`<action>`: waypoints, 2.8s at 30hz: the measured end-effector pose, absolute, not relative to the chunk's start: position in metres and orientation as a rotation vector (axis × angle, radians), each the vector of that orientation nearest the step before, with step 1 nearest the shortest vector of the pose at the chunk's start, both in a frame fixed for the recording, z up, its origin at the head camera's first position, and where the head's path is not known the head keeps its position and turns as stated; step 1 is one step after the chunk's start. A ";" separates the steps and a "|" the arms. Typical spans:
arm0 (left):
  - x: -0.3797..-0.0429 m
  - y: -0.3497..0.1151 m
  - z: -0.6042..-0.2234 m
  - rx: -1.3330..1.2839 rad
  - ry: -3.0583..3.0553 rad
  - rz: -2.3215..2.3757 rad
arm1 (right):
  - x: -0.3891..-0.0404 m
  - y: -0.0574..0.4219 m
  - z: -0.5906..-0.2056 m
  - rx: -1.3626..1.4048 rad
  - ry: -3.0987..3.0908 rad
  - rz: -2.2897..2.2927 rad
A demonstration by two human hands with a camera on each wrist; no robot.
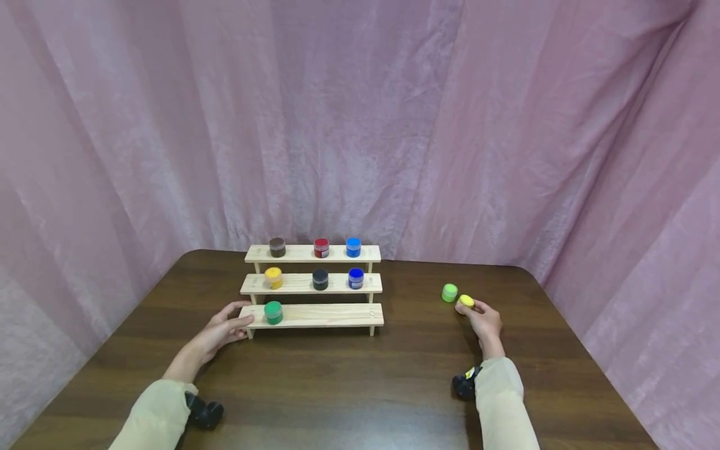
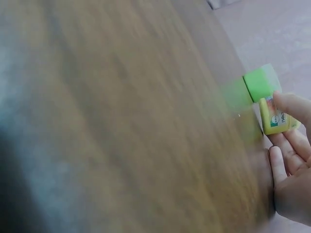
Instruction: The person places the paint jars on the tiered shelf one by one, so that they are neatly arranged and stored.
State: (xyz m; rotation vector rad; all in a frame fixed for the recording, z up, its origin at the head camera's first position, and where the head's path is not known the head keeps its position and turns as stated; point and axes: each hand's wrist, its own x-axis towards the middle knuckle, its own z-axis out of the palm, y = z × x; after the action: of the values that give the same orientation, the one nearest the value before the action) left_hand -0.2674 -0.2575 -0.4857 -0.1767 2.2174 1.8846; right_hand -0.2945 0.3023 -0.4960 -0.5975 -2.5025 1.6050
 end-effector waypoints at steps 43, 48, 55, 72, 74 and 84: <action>-0.265 -0.256 -0.483 -0.156 2.215 1.894 | -0.272 0.274 -0.456 -0.395 -2.471 1.853; -0.266 -0.256 -0.484 -0.167 2.217 1.889 | -0.269 0.268 -0.449 -0.298 -2.456 1.887; -0.265 -0.255 -0.483 -0.174 2.218 1.891 | -0.267 0.259 -0.438 -0.228 -2.479 1.893; -0.268 -0.258 -0.483 -0.192 2.218 1.876 | -0.269 0.225 -0.416 -0.092 -2.505 1.807; -0.268 -0.259 -0.483 -0.190 2.218 1.879 | -0.269 0.220 -0.414 -0.067 -2.486 1.815; -0.265 -0.259 -0.482 -0.196 2.210 1.889 | -0.271 0.185 -0.412 0.104 -2.413 1.899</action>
State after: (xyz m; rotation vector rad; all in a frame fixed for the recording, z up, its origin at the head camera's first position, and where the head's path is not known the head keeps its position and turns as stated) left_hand -0.2655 -0.2588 -0.4822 -0.1956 2.2099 1.8892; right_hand -0.2706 0.1852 -0.4116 0.1035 -2.4133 1.8993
